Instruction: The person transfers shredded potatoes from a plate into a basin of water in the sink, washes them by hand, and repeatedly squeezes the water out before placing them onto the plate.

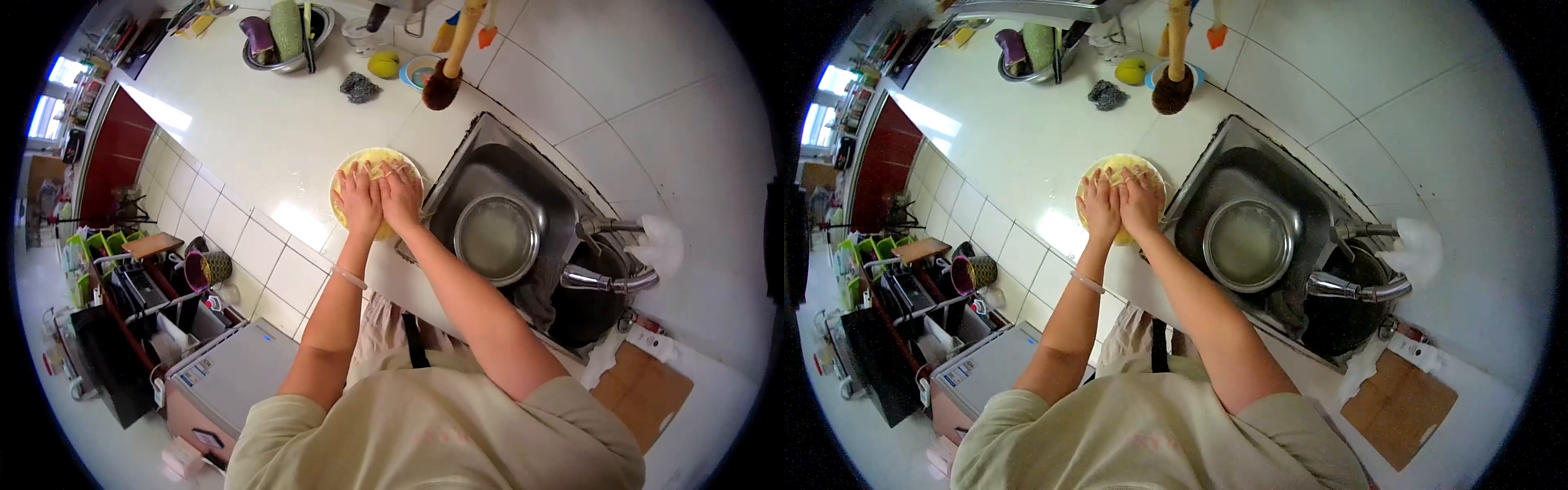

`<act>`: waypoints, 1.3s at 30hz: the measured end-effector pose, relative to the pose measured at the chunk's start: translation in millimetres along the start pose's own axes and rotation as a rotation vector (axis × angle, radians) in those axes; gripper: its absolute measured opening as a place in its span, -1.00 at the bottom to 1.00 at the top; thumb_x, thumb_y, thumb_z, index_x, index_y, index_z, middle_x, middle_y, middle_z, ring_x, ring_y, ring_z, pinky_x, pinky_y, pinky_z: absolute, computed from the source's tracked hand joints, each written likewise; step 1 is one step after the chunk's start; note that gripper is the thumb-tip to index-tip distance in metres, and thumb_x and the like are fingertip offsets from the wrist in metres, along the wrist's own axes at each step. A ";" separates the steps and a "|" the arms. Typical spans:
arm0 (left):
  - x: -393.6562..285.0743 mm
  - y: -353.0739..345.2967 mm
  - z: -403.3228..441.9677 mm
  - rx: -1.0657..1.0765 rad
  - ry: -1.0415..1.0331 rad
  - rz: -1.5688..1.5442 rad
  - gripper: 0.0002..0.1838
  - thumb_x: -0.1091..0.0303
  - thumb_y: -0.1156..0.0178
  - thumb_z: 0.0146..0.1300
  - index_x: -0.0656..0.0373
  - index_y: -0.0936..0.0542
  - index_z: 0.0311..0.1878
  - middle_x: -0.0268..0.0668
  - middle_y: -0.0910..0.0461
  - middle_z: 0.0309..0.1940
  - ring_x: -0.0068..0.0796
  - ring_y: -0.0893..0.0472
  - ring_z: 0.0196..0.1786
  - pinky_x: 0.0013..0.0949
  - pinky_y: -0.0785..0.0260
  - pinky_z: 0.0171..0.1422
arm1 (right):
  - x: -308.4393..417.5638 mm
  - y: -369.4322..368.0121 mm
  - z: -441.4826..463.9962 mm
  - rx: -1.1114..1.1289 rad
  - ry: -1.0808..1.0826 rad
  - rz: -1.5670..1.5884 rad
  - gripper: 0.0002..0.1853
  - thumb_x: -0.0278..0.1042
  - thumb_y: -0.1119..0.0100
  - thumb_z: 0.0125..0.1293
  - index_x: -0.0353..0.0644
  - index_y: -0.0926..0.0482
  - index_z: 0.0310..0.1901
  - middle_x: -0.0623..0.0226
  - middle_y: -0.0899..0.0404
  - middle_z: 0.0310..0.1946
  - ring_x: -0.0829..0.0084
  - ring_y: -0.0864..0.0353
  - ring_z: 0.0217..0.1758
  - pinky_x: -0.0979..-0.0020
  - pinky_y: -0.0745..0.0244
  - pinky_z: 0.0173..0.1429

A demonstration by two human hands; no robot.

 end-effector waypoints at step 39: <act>-126.4 -353.0 -110.0 1.066 -0.473 0.348 -0.55 0.30 -0.09 0.14 -0.01 -0.41 0.16 -0.26 -0.22 0.27 -0.07 -0.27 0.28 -0.09 -0.17 0.31 | -371.1 85.7 -98.6 0.415 -0.465 -0.387 -0.58 -0.48 0.07 0.21 -0.21 -0.35 0.14 0.08 -0.28 0.18 0.04 -0.31 0.19 0.14 -0.34 0.20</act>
Point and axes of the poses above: each hand's wrist, its own z-axis towards the middle knuckle, its own y-axis out of the back of the hand, x = y × z, the point moved 5 cm from there along z, towards the middle knuckle
